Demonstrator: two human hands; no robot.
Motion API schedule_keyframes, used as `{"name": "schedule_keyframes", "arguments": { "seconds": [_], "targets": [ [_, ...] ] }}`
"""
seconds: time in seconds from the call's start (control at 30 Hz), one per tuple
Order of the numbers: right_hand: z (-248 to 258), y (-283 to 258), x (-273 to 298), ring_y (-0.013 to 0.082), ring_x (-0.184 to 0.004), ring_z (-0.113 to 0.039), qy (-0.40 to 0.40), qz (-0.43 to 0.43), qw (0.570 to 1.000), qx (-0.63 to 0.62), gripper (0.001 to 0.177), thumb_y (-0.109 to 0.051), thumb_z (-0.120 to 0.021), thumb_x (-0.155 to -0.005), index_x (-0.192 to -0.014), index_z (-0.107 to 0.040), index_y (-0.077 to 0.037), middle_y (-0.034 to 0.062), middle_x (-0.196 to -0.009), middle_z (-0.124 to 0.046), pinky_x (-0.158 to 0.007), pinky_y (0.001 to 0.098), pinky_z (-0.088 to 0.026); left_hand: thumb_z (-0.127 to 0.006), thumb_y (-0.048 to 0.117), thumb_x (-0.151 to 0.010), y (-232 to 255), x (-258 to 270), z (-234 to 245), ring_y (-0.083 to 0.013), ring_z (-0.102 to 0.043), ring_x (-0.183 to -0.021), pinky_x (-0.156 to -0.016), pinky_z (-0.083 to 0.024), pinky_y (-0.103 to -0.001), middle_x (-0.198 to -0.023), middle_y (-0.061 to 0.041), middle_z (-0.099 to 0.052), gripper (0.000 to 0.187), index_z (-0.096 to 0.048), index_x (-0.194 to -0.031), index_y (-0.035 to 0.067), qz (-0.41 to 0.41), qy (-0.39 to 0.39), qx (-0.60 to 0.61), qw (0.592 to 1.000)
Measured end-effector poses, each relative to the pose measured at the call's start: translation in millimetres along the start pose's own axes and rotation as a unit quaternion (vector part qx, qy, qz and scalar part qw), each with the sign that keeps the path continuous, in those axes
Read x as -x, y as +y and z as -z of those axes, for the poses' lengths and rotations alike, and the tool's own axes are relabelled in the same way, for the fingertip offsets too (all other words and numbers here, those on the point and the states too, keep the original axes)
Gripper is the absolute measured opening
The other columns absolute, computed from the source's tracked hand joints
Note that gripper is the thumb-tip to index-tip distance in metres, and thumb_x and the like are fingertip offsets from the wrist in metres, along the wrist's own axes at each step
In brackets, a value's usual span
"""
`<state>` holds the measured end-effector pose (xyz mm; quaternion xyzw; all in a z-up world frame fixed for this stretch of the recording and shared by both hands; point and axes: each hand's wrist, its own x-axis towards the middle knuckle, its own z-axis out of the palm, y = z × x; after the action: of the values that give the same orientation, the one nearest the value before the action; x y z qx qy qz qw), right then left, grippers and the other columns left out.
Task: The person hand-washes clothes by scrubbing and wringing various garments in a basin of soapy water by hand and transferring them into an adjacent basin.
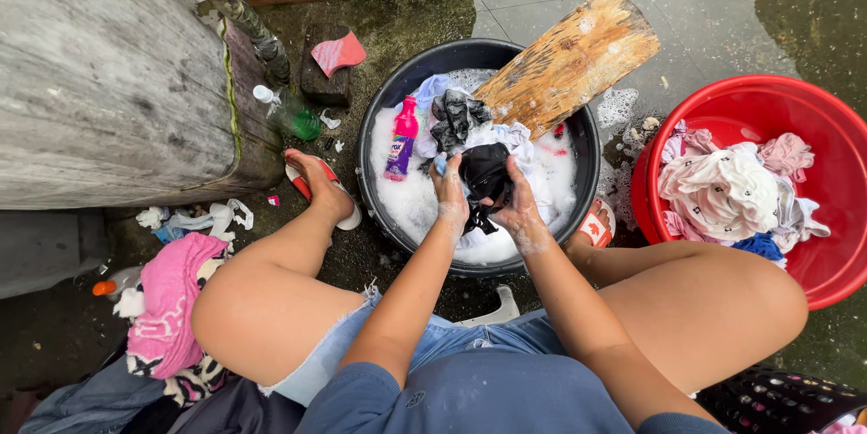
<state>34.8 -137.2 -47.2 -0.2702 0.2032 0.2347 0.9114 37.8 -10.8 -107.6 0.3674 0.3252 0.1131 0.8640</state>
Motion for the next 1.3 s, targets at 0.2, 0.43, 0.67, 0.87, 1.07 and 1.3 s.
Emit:
{"name": "schedule_keyframes", "arguments": {
  "seconds": [0.2, 0.43, 0.67, 0.87, 1.07, 1.3],
  "targets": [
    [49, 70, -9, 0.0253, -0.107, -0.069, 0.099, -0.095, 0.987, -0.082, 0.038, -0.033, -0.048, -0.107, -0.132, -0.059, -0.006, 0.0114, -0.125, -0.069, -0.096, 0.0407, -0.057, -0.082, 0.042, -0.083, 18, 102, 1, -0.0359, -0.052, -0.121, -0.104, -0.042, -0.047, -0.125, -0.017, -0.054, 0.061, -0.053, -0.128, 0.012, -0.203, -0.003, -0.465, 0.862],
    [-9, 95, 38, 0.0196, -0.119, -0.056, -0.065, -0.043, 0.984, 0.162, 0.044, -0.037, -0.053, -0.099, -0.137, -0.056, -0.016, 0.0038, -0.133, -0.060, -0.103, 0.0349, -0.047, -0.076, 0.051, -0.083, 55, 56, 3, -0.0382, -0.055, -0.115, -0.097, -0.045, -0.048, -0.125, -0.018, -0.051, 0.065, -0.052, -0.130, 0.012, -0.122, 0.085, -0.403, 0.903],
    [30, 86, -4, 0.0215, -0.113, -0.052, -0.167, -0.227, 0.619, -0.734, 0.039, -0.034, -0.076, -0.100, -0.118, -0.058, -0.005, 0.0085, -0.116, -0.051, -0.097, 0.0327, -0.048, -0.070, 0.044, -0.094, 19, 77, -5, -0.0377, -0.052, -0.126, -0.107, -0.042, -0.046, -0.124, -0.017, -0.057, 0.038, -0.063, -0.112, 0.011, -0.277, -0.094, -0.428, 0.855],
    [61, 100, -26, 0.0163, -0.113, -0.055, -0.086, -0.206, 0.620, -0.752, 0.036, -0.031, -0.064, -0.105, -0.131, -0.058, -0.007, 0.0053, -0.120, -0.056, -0.096, 0.0298, -0.050, -0.056, 0.046, -0.097, 29, 105, -16, -0.0323, -0.054, -0.118, -0.101, -0.044, -0.043, -0.123, -0.016, -0.054, 0.040, -0.064, -0.121, 0.016, -0.093, -0.061, -0.382, 0.918],
    [34, 95, 12, 0.0289, -0.122, -0.058, -0.017, -0.037, 0.997, 0.063, 0.049, -0.030, -0.048, -0.101, -0.142, -0.049, -0.002, 0.0171, -0.138, -0.057, -0.102, 0.0392, -0.053, -0.052, 0.046, -0.101, 36, 66, 6, -0.0329, -0.053, -0.122, -0.103, -0.043, -0.044, -0.127, -0.017, -0.054, 0.043, -0.056, -0.133, 0.018, -0.063, -0.005, -0.326, 0.943],
    [22, 88, 13, 0.0228, -0.111, -0.059, -0.005, -0.060, 0.989, 0.135, 0.044, -0.040, -0.039, -0.106, -0.142, -0.050, -0.016, 0.0061, -0.127, -0.062, -0.094, 0.0372, -0.051, -0.057, 0.050, -0.097, -6, 72, 19, -0.0335, -0.048, -0.127, -0.107, -0.040, -0.048, -0.134, -0.017, -0.049, 0.050, -0.059, -0.128, 0.011, -0.132, -0.048, -0.423, 0.895]
  ]
}}
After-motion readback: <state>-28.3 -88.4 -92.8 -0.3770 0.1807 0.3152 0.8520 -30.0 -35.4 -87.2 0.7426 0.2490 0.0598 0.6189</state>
